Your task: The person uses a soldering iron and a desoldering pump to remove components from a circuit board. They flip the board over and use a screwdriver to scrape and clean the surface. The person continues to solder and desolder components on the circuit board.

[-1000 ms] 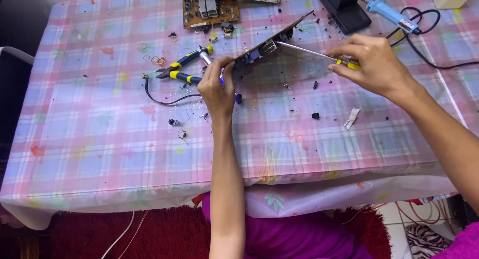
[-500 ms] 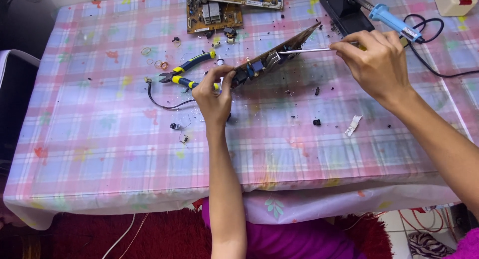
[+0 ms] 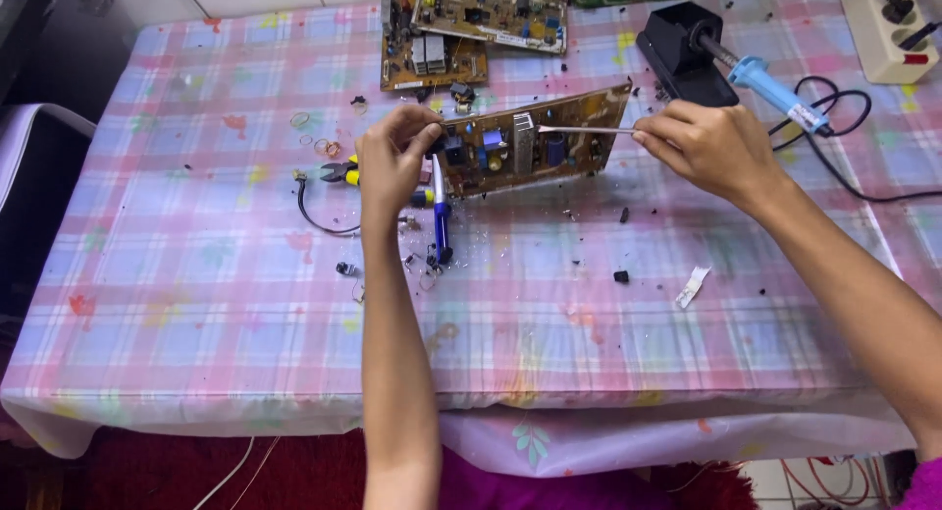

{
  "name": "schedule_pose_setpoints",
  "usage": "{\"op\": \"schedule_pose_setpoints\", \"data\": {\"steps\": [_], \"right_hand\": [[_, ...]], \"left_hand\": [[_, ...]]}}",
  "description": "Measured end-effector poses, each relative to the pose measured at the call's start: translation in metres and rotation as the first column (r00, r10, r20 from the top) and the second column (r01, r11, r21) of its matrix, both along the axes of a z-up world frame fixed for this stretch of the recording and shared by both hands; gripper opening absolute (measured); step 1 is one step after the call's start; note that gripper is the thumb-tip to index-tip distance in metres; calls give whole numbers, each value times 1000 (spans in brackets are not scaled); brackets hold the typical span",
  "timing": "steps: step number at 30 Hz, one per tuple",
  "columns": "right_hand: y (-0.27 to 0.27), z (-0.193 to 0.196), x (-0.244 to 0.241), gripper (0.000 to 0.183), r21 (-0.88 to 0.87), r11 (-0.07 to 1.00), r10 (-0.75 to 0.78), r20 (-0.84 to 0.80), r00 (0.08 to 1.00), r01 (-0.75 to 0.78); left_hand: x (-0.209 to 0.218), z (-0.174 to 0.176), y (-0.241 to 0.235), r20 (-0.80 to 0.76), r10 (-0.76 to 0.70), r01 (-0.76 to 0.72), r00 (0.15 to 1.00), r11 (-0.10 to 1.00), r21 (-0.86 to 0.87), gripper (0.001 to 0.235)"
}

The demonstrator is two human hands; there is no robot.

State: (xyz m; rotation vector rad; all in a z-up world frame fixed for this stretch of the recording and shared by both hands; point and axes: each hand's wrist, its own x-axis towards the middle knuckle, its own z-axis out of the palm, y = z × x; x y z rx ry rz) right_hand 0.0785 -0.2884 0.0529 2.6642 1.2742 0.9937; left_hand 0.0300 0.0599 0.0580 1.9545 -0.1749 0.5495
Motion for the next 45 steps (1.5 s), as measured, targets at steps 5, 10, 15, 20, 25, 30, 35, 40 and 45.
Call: {"op": "schedule_pose_setpoints", "data": {"steps": [5,10,15,20,25,30,35,40,45], "right_hand": [[10,29,-21,21,-100,980,-191,-235,953,171],[11,39,-39,29,-263,925,-363,-401,841,274],[1,13,-36,22,-133,943,-325,-581,746,306],[-7,-14,-31,23,-133,920,-358,-666,654,368],[-10,-25,-33,25,-138,900,-372,-739,562,414],[-19,-55,-22,26,-77,884,-373,-710,597,461],[-22,-52,-27,26,34,889,-296,-718,630,457],[-22,-33,-42,36,214,915,-86,-723,685,341],[-3,4,-76,38,119,941,-140,-714,686,316]], "left_hand": [[26,7,9,-200,-81,71,976,996,-57,7],[55,6,9,-416,-184,178,891,983,-53,2],[107,-32,-4,-480,70,152,874,901,407,12],[165,-103,-16,-298,216,-68,930,896,438,11],[124,-95,-54,-160,124,-47,979,908,416,22],[29,-67,-126,168,-39,-64,985,823,564,12],[3,-91,-175,191,-26,-118,981,699,705,16],[-10,-93,-172,189,48,-172,981,670,722,12],[-46,-93,-141,-21,118,-73,993,736,673,15]]}}
